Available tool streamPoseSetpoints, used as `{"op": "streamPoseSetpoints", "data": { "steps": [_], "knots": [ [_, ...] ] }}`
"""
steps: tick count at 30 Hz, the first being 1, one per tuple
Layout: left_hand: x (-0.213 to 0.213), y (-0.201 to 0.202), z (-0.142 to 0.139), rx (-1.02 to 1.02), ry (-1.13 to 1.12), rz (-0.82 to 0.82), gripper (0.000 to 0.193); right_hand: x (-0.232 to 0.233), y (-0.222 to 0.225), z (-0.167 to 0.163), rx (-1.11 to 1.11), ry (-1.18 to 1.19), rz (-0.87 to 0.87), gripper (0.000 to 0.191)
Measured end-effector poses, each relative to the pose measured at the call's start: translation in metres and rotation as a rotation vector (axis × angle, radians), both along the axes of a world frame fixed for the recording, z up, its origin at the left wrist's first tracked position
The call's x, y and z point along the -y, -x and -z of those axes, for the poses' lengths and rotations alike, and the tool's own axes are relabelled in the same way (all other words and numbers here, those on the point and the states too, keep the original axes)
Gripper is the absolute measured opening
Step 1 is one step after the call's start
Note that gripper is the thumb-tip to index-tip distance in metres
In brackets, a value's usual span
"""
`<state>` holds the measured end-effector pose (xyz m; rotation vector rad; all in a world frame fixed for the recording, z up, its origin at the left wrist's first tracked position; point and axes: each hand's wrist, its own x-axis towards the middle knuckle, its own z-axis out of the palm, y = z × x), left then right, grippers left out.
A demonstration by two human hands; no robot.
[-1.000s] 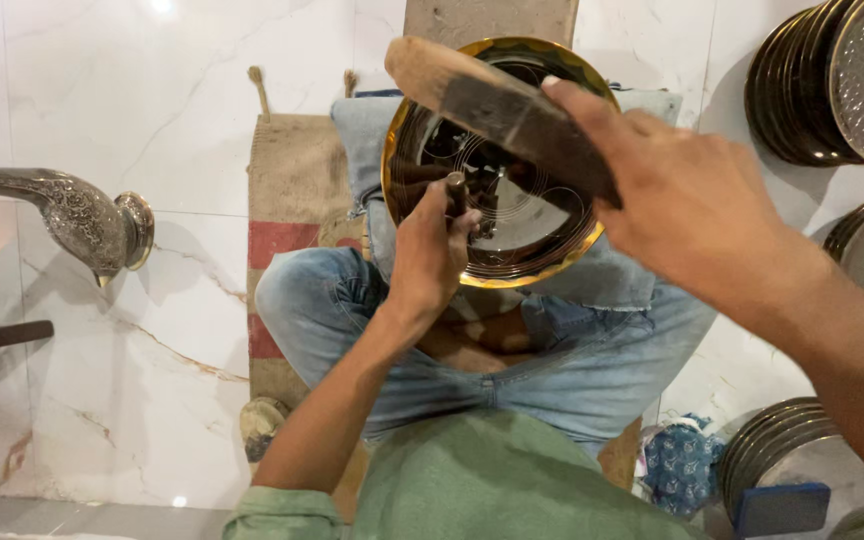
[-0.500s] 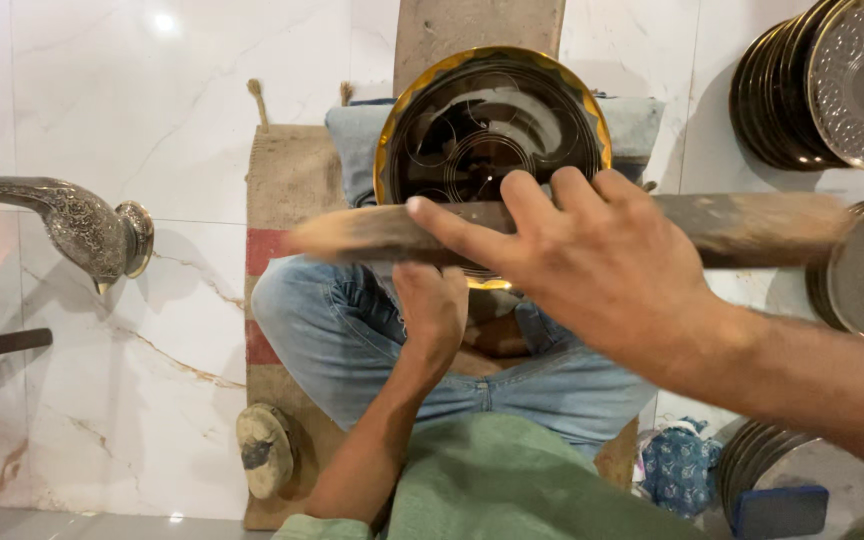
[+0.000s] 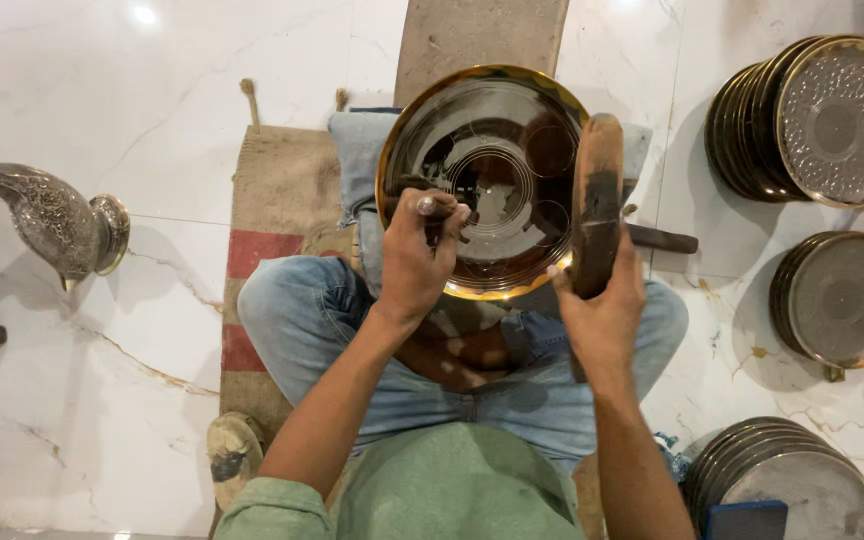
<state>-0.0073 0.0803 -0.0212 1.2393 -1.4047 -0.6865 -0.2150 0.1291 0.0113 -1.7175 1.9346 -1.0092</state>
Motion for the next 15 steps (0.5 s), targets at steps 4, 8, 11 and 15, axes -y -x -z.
{"op": "streamPoseSetpoints", "data": {
  "steps": [4, 8, 11, 15],
  "knots": [
    [-0.005, 0.005, -0.002, -0.024, -0.087, -0.061, 0.018, 0.009, 0.004, 0.021, 0.166, -0.064, 0.053, 0.087],
    [-0.006, 0.000, -0.008, -0.096, -0.137, -0.042, 0.024, 0.010, 0.021, 0.026, 0.217, -0.184, 0.118, 0.086],
    [0.012, -0.007, -0.015, -0.150, -0.207, 0.119, 0.029, -0.025, 0.038, 0.033, 0.184, 0.049, 0.056, 0.088],
    [0.047, -0.003, -0.023, 0.086, -0.238, 0.680, 0.040, -0.077, 0.061, 0.051, 0.206, -0.205, 0.295, 0.084]
  ]
}}
